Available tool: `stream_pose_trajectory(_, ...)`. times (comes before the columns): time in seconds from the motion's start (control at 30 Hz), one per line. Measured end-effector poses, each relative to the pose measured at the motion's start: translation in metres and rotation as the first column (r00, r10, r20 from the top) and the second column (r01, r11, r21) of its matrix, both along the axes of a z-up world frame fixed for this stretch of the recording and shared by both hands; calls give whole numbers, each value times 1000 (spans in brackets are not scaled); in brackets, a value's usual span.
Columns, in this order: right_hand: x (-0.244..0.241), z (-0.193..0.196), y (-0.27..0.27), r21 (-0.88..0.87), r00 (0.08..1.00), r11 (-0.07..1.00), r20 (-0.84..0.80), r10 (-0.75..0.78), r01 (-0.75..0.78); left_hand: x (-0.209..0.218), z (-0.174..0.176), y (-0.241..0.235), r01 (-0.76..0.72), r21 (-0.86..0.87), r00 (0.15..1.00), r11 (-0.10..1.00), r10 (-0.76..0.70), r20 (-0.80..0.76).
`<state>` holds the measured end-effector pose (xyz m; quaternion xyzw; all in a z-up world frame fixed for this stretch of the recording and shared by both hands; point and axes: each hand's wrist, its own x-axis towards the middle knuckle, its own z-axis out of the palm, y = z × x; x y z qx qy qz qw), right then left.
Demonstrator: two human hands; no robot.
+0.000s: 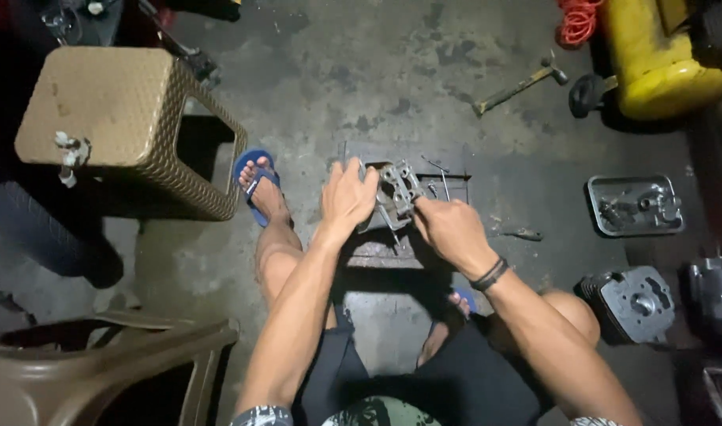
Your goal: A person is inspecting and manipulating the internal components of a motorcycle cylinder head using a small metal tool.
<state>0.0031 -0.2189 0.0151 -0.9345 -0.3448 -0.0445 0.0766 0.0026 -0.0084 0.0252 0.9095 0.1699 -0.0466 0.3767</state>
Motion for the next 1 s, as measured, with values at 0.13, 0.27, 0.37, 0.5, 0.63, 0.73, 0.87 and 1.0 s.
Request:
stream_pose_trajectory(0.13,4,-8,-11,42,993,997,-101,-55,59,-7,2,-6,-1,43,998,999,-1,64)
stream_pose_trajectory(0.27,-1,-23,-14,108,997,993,-63,-43,50,-8,-7,-4,17,47,993,999,-22,120)
stream_pose_trajectory(0.37,-10,-12,-21,201,980,973,-180,-79,115,-15,-11,-3,24,41,992,999,-29,123)
stream_pose_trajectory(0.5,-24,-19,-17,301,943,921,-293,-156,246,-19,-7,-2,63,59,982,996,-72,175)
stream_pose_trajectory(0.63,-47,-34,-13,315,938,901,-270,-217,299,-22,-8,-1,88,56,983,995,-96,156)
stream_pose_trajectory(0.73,-53,-44,3,406,945,854,-183,-273,325,-16,-10,2,126,71,976,990,-136,170)
stream_pose_trajectory(0.87,-63,-66,11,497,939,797,-215,-270,343,-11,-36,11,24,-94,993,995,-14,114)
stream_pose_trajectory(1.0,-71,-70,16,484,924,791,-265,-275,374,-11,-48,20,-103,-150,988,983,118,97)
